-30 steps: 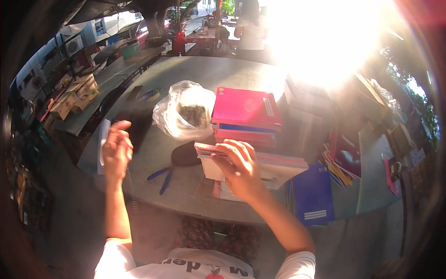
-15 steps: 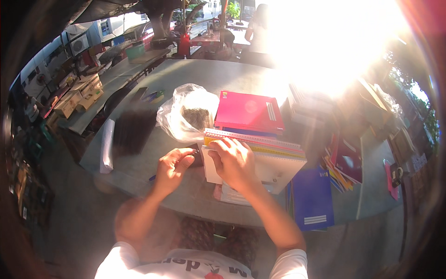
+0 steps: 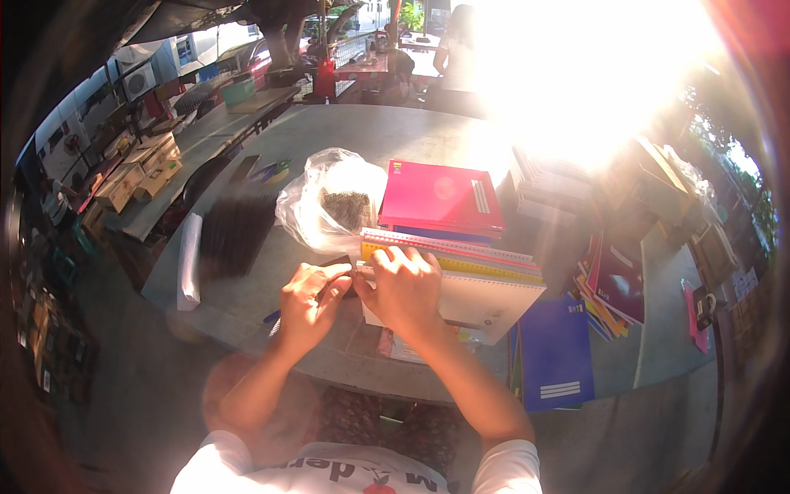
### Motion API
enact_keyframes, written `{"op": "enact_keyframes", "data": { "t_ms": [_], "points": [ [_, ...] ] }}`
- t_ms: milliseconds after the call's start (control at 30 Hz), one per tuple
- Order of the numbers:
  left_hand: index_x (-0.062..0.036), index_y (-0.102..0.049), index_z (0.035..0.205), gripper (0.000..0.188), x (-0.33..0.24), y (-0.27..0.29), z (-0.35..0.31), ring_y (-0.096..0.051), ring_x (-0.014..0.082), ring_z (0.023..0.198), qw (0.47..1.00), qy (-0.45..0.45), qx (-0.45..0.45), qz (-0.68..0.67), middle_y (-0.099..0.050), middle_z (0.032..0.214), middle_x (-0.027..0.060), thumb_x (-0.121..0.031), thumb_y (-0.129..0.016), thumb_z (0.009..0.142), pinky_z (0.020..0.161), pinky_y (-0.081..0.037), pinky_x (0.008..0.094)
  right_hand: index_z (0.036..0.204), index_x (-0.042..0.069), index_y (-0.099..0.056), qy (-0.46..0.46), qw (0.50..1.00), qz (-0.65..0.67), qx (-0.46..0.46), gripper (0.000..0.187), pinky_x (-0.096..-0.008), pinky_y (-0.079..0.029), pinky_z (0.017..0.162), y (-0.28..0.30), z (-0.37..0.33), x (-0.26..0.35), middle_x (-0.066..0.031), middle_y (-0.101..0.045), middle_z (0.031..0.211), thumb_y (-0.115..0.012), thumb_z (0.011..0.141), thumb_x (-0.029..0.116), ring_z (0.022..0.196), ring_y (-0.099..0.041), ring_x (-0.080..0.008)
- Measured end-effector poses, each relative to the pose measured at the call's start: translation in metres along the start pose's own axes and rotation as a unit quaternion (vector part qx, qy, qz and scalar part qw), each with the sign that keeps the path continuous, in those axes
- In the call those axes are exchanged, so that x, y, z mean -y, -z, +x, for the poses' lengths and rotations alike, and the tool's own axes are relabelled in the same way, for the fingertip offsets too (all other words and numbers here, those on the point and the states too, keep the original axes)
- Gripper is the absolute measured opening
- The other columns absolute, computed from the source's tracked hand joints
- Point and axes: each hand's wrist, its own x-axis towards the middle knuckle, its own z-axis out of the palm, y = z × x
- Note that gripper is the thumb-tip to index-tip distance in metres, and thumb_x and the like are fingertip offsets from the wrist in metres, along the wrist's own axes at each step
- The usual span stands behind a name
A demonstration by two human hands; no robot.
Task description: The person spiral binds notebooks by manually inserting a plastic spiral coil through the pre-punched holes of a stack of notebooks, using pliers to cut the excess coil and bend the ends.
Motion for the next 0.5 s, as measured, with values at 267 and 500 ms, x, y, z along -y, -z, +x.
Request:
{"op": "enact_keyframes", "data": {
  "t_ms": [267,500],
  "points": [
    [-0.0011,-0.064,0.096,0.018,-0.007,-0.005,-0.003,-0.060,0.0269,0.074,0.985,0.139,-0.010,-0.101,-0.064,0.083,0.0142,-0.012,-0.063,0.082,0.063,-0.047,0.0337,0.084,0.013,-0.065,-0.082,0.985,0.033,0.145,0.018,-0.0365,-0.048,0.060,0.008,0.000,0.003,-0.0059,-0.064,0.074,-0.066,0.078,0.029,0.069,-0.064,-0.0235],
    [0.0006,-0.063,0.092,0.018,0.019,0.000,0.010,-0.060,0.0190,0.067,0.991,0.082,0.086,-0.055,-0.060,0.077,0.0105,-0.015,-0.066,0.084,0.058,-0.046,0.0288,0.088,0.011,-0.062,0.019,0.990,0.138,0.009,0.013,-0.0338,-0.048,0.063,0.001,-0.005,-0.010,-0.0021,-0.065,0.077,-0.065,0.078,0.018,0.076,-0.064,-0.0226]
  ]
}}
